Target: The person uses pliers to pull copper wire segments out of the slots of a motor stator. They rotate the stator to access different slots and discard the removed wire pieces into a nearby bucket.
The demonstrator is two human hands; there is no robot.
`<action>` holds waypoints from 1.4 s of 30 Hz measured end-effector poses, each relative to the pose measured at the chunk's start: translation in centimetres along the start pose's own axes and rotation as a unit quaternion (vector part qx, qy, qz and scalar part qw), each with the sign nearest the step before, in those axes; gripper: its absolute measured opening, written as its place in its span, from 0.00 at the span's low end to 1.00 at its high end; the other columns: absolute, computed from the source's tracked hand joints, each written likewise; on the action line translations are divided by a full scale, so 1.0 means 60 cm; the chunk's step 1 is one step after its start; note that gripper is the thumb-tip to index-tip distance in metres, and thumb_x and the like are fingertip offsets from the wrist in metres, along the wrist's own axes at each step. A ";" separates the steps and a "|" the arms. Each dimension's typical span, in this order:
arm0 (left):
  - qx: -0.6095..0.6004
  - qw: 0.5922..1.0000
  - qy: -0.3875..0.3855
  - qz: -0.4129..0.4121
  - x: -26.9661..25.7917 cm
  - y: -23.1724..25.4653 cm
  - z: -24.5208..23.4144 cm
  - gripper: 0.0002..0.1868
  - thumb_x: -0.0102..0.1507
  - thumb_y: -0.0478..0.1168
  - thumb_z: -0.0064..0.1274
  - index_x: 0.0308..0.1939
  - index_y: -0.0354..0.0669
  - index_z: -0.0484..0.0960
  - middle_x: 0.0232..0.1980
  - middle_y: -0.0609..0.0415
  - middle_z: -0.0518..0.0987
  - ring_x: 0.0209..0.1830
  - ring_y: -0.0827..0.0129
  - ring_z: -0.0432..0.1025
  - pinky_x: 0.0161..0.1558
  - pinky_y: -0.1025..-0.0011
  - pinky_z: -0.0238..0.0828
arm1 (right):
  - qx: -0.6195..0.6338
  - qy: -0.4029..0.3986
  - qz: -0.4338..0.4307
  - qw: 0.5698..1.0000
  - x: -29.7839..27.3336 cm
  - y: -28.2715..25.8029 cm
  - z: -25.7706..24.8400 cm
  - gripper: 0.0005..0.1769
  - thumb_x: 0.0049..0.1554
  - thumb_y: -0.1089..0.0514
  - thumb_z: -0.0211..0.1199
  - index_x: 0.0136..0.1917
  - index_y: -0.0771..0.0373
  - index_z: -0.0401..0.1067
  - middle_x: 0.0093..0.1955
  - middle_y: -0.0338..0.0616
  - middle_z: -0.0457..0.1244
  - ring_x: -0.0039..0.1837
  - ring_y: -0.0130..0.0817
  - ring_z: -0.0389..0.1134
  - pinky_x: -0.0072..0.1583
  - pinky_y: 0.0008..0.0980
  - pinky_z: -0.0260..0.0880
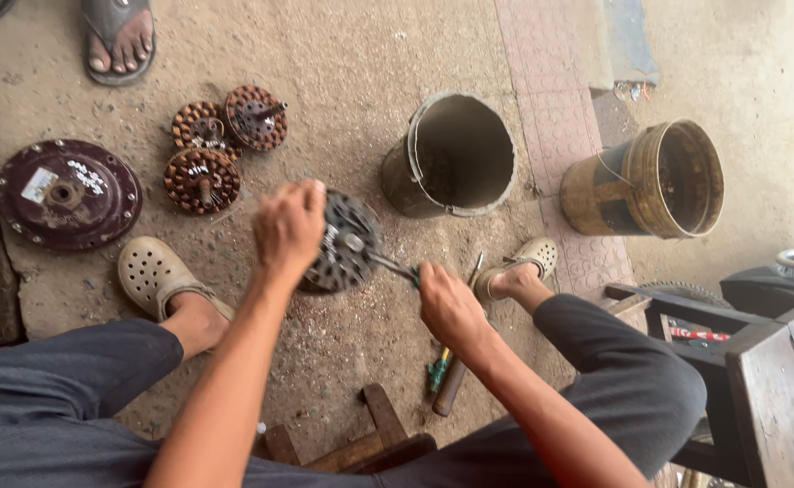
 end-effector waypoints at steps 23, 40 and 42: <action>-0.048 0.997 0.052 0.042 0.010 0.005 -0.027 0.27 0.73 0.57 0.37 0.55 0.41 0.84 0.45 0.43 0.83 0.40 0.54 0.73 0.43 0.55 0.70 | 0.285 -0.109 0.101 0.947 0.018 0.017 0.064 0.12 0.65 0.59 0.50 0.54 0.70 0.69 0.41 0.54 0.69 0.38 0.44 0.68 0.38 0.37 0.70; -0.033 0.998 0.046 0.039 0.006 -0.003 -0.013 0.25 0.73 0.54 0.39 0.54 0.41 0.85 0.44 0.44 0.83 0.37 0.57 0.72 0.37 0.60 0.70 | 0.027 0.087 0.050 0.995 -0.011 -0.017 0.060 0.18 0.64 0.64 0.50 0.66 0.66 0.68 0.44 0.55 0.68 0.37 0.43 0.69 0.36 0.39 0.70; -0.033 0.998 0.046 0.034 0.011 -0.002 -0.014 0.25 0.73 0.55 0.40 0.55 0.41 0.84 0.42 0.45 0.83 0.36 0.57 0.72 0.37 0.60 0.70 | 0.027 0.115 0.002 0.993 -0.002 -0.007 0.044 0.19 0.62 0.63 0.53 0.65 0.67 0.69 0.46 0.56 0.69 0.39 0.43 0.70 0.39 0.39 0.72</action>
Point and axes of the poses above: each hand's wrist, its own x-axis towards the middle knuckle, its own z-axis out of the palm, y = z × x, the point moved 5 cm from there along x, towards the middle knuckle
